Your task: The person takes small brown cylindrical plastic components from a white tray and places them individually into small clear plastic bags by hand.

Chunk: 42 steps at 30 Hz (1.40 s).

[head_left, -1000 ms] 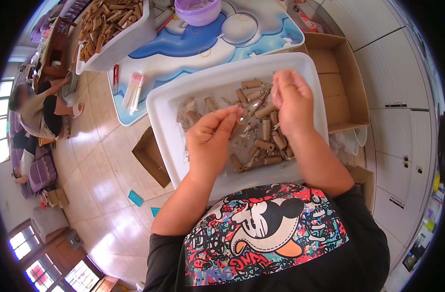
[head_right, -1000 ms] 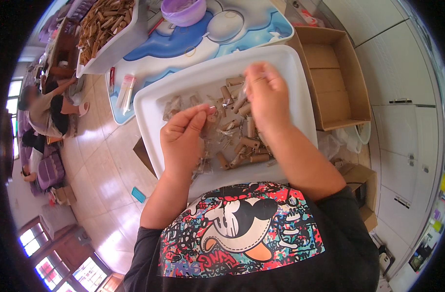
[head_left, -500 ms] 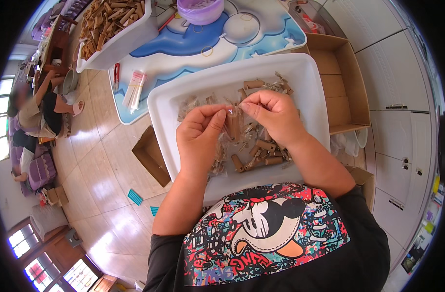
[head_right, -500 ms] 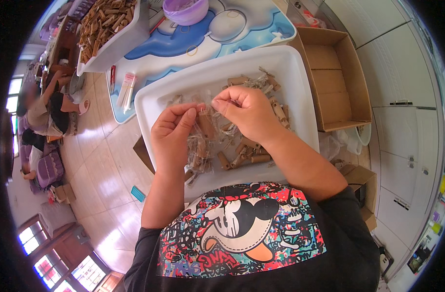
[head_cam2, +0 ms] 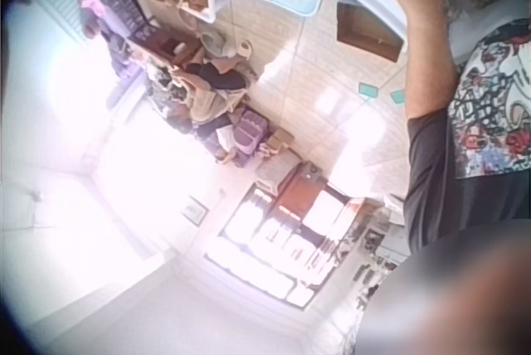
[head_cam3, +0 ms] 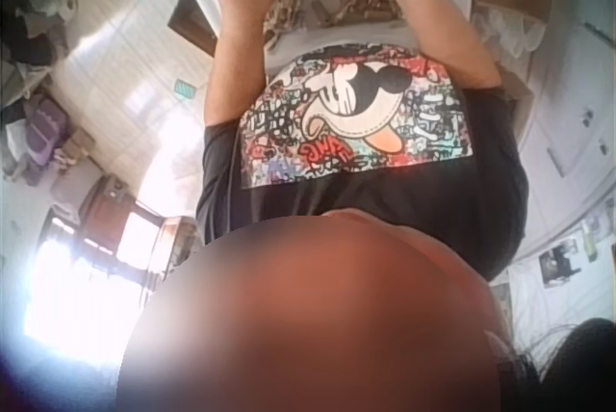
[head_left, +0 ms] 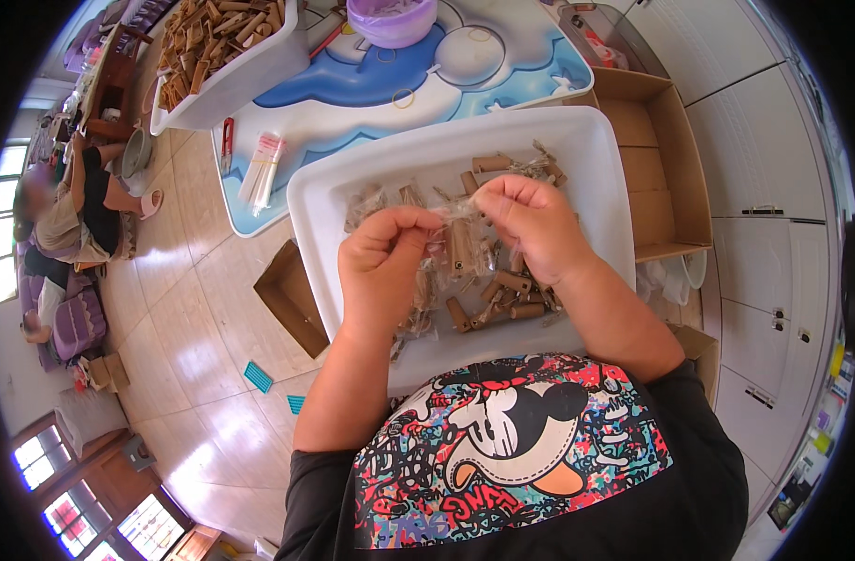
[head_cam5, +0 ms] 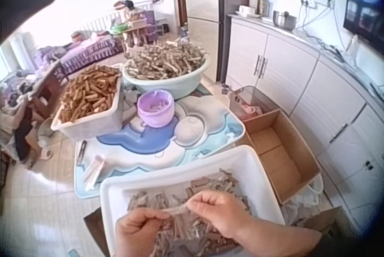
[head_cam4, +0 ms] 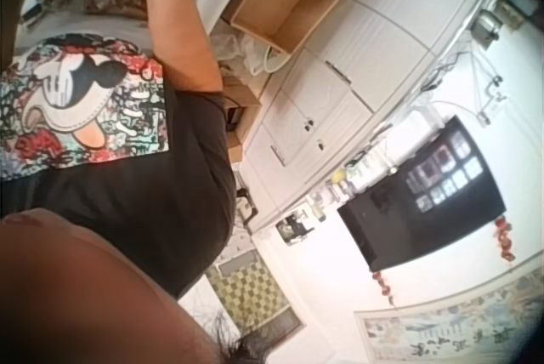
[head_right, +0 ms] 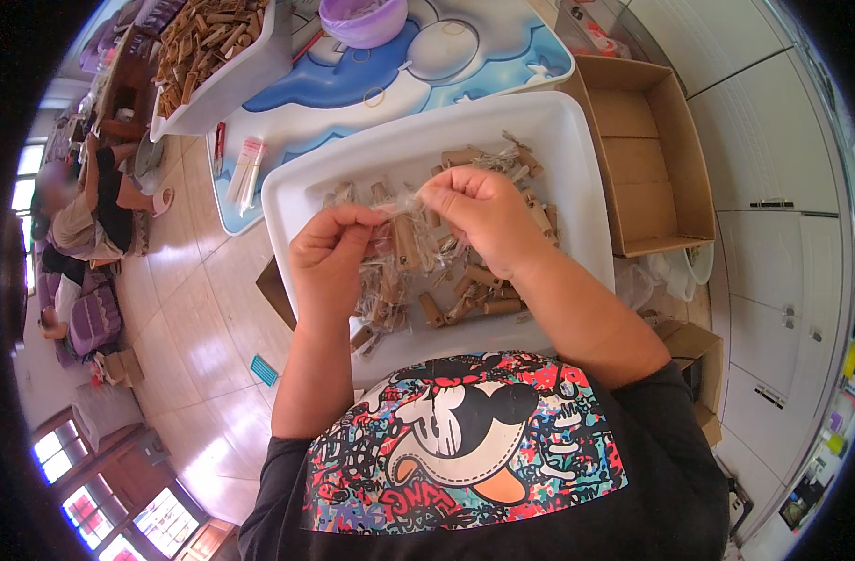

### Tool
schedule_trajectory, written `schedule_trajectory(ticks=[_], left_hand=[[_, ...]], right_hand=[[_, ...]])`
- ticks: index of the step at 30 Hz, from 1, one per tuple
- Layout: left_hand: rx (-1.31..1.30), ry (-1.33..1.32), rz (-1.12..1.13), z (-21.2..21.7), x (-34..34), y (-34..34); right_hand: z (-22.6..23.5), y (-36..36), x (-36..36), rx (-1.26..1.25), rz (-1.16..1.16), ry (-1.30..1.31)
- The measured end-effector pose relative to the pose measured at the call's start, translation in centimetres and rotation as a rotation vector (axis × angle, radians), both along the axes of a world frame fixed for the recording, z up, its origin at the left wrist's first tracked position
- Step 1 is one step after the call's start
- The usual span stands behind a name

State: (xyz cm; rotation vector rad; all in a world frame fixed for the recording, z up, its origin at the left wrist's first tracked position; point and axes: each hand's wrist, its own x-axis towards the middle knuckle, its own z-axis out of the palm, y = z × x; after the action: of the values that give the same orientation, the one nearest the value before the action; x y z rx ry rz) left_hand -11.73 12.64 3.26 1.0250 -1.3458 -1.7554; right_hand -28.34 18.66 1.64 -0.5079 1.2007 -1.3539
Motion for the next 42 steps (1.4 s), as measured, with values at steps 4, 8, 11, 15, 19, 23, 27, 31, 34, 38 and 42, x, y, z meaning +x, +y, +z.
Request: schedule_trajectory(ticks=[4, 8, 11, 15, 19, 23, 27, 31, 34, 38, 42], left_hand=[[-0.115, -0.083, -0.011, 0.0, 0.2, 0.0], [-0.233, -0.149, -0.037, 0.3, 0.1, 0.4], [-0.177, -0.068, 0.026, 0.9, -0.6, 0.6], [0.012, -0.005, 0.048, 0.8, -0.3, 0.2], [0.002, -0.214, -0.058, 0.8, 2.3, -1.6], [-0.339, -0.772, -0.135, 1.3, 4.5, -2.5], [-0.753, -0.885, -0.121, 2.6, 2.7, -1.5], [-0.812, -0.842, -0.337, 2.8, 0.3, -1.0], [-0.817, -0.85, -0.413, 1.4, -1.2, -1.6], [-0.821, -0.937, -0.503, -0.3, -2.5, -2.3], [-0.882, -0.797, -0.781, -0.7, -2.8, -1.7]], right_hand=[[0.3, 0.2, -0.6, -0.008, 0.059, -0.115], [0.0, 0.1, 0.2, -0.068, 0.041, 0.177], [0.1, 0.3, 0.1, -0.075, 0.037, 0.233], [0.8, 0.4, 0.0, -0.081, 0.107, 0.211], [1.0, 0.0, -2.4, -0.065, 0.001, 0.333], [1.3, 1.2, -5.2, 0.104, 0.2, 0.815], [0.4, 1.9, -4.2, 0.067, 0.472, 1.44], [-0.5, 2.0, -3.2, 0.133, 0.962, 1.603], [-1.8, 1.9, -3.7, 0.184, 1.042, 1.711], [0.2, 3.0, -5.0, -0.063, 0.5, 1.315], [2.4, 7.5, -10.7, -0.026, -0.25, 0.763]])
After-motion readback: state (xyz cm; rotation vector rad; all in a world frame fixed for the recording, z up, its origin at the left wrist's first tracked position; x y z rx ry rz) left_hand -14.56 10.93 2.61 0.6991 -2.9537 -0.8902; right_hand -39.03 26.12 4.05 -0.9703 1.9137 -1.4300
